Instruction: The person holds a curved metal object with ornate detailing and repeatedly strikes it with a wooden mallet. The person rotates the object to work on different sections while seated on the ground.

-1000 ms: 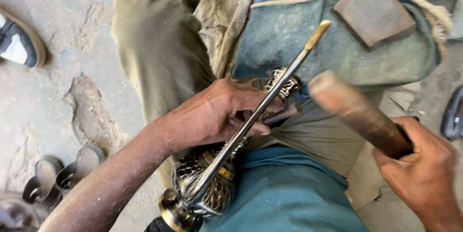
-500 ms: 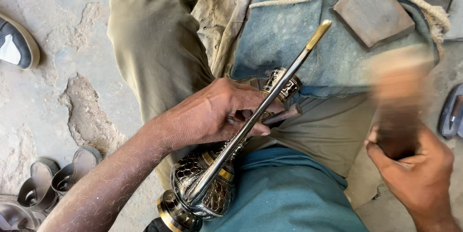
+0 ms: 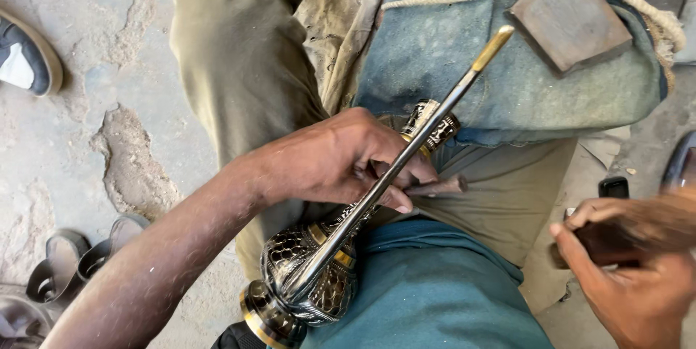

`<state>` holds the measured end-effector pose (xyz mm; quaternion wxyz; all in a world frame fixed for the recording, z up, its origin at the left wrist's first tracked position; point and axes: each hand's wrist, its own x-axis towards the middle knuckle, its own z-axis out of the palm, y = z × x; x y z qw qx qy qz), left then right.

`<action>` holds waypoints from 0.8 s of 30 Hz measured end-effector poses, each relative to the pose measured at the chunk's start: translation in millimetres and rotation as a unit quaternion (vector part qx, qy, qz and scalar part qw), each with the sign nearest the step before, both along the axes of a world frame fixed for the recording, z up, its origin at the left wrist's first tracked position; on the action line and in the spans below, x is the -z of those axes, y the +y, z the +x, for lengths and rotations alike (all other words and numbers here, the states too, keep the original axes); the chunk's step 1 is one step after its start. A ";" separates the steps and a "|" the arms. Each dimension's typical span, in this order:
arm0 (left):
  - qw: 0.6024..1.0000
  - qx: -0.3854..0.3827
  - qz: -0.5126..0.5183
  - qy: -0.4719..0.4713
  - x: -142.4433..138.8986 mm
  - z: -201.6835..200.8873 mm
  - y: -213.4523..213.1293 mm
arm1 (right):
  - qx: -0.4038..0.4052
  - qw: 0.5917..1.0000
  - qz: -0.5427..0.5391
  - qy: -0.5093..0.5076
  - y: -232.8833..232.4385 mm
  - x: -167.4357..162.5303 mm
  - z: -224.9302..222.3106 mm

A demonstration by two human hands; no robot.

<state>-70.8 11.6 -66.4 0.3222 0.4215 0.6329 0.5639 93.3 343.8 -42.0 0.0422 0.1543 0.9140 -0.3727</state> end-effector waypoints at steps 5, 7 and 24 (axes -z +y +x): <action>0.997 0.064 -0.035 0.004 1.5 -12.5 10.5 | 0.001 0.992 -0.126 0.010 2.5 15.1 27.9; 0.995 0.086 -0.041 0.013 1.1 -15.2 16.2 | 0.006 0.993 -0.117 -0.010 0.9 22.4 38.6; 0.987 0.152 -0.006 0.054 6.4 -16.5 25.4 | 0.007 0.993 0.079 0.090 -13.4 51.7 71.5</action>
